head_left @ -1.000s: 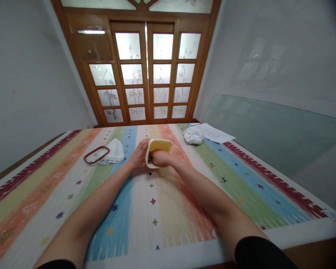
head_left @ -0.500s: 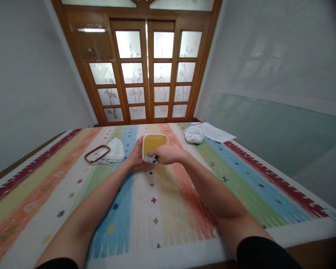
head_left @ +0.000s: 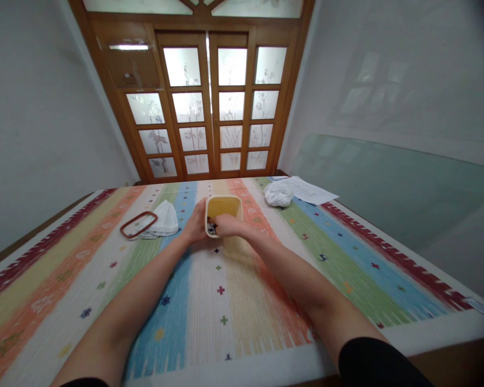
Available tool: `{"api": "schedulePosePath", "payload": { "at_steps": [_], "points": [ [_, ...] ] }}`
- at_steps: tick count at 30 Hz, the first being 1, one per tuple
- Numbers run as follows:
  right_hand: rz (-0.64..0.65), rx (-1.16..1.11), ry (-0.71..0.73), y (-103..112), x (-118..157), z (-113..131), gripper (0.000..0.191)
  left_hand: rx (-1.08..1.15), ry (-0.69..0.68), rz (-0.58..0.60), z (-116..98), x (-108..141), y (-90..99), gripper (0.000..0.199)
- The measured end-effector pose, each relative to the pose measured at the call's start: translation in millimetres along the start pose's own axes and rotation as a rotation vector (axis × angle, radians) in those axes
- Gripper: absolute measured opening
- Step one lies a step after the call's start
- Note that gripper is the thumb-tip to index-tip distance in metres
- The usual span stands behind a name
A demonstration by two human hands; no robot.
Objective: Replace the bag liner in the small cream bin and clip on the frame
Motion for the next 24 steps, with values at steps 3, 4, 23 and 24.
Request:
{"api": "schedulePosePath", "payload": {
  "at_steps": [3,4,23,24],
  "points": [
    [0.048,0.057,0.063,13,12,4,0.035,0.042,0.052,-0.073,11,2,4.8,0.12],
    [0.045,0.056,0.081,20,17,6,0.035,0.059,0.074,-0.096,14,2,6.5,0.121],
    [-0.839,-1.814,-0.182,49,25,-187,0.017,0.39,0.431,-0.319,41,7,18.7,0.108],
    [-0.852,-1.831,-0.188,45,25,-193,0.017,0.387,0.427,-0.311,41,7,18.2,0.109]
  ]
}}
Point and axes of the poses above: each hand's wrist, its own x-axis away from the middle knuckle, its own y-axis out of the back of the hand, z = x × y, the point moved 8 cm from there along -x, towards the middle knuckle, and after that the axes turned 4 degrees about x, right-handed, at the moved point
